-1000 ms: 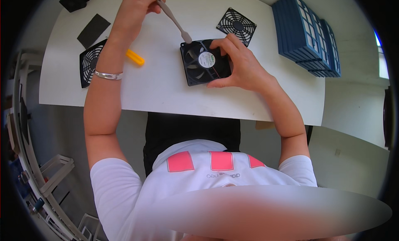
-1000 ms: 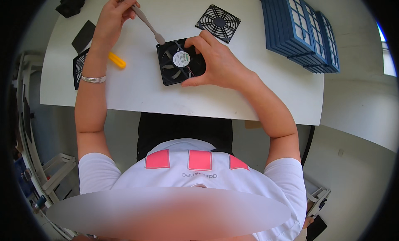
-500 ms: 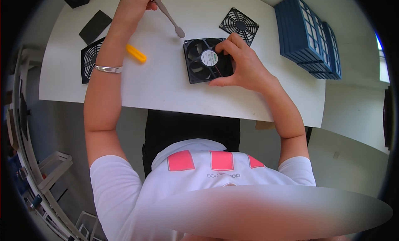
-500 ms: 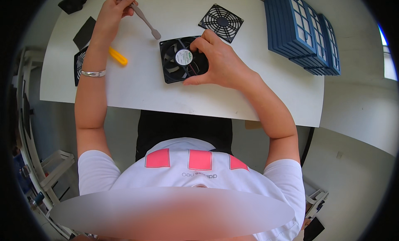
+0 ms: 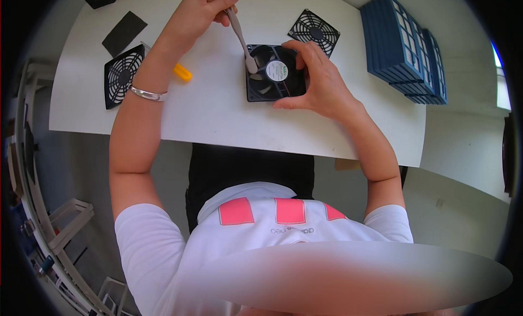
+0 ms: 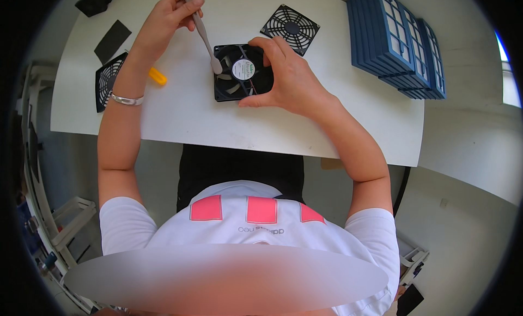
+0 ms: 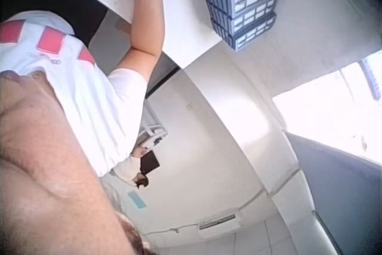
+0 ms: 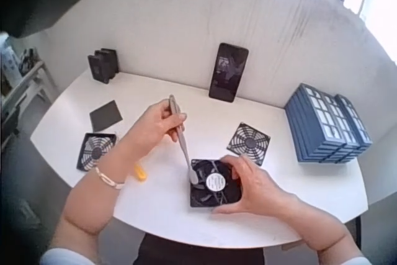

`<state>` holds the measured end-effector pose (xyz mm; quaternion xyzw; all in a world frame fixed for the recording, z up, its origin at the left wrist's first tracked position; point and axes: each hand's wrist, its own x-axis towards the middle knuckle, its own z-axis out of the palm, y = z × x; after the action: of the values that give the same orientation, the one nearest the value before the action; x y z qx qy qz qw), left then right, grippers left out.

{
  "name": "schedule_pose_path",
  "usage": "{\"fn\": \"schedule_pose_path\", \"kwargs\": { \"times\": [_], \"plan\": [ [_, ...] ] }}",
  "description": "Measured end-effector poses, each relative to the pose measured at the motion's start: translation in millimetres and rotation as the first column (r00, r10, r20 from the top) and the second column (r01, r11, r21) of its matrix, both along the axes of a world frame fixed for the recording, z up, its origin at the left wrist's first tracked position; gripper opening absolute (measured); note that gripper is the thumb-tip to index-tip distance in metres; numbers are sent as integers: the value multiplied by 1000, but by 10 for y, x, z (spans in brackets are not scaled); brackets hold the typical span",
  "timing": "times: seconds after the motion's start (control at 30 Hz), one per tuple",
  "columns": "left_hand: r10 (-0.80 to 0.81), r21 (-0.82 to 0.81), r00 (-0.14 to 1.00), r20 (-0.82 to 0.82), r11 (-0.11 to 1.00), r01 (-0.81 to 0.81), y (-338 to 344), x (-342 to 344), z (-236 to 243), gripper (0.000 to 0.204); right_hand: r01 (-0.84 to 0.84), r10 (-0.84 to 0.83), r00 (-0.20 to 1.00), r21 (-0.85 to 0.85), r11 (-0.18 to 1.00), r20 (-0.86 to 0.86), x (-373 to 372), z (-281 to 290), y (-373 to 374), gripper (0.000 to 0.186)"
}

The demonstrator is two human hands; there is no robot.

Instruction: Repairing or assembling a computer cooling fan using a screwdriver and tweezers on a workspace desk.

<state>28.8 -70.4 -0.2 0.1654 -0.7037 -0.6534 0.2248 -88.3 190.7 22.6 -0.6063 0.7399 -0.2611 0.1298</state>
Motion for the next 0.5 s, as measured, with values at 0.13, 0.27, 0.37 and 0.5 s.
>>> {"fn": "schedule_pose_path", "kwargs": {
  "times": [0.13, 0.27, 0.37, 0.5],
  "plan": [
    [206, -76, 973, -104, 974, -214, -161, 36, 67, 17, -15, 14, 999, -27, 1000, -33, -45, -41, 15, 84],
    [-113, 16, 991, -65, 993, 115, 92, 24, 79, 17, 11, -7, 998, 49, 999, -69, -39, -61, 11, 77],
    [-75, -43, 992, -98, 997, 71, 33, -23, 8, 18, -13, 14, 997, 25, 1000, -71, -67, -71, 13, 76],
    [-54, -26, 992, -113, 998, 51, 58, -15, 65, 19, -22, 21, 998, -28, 999, -51, -95, -113, 9, 77]
  ]
}}
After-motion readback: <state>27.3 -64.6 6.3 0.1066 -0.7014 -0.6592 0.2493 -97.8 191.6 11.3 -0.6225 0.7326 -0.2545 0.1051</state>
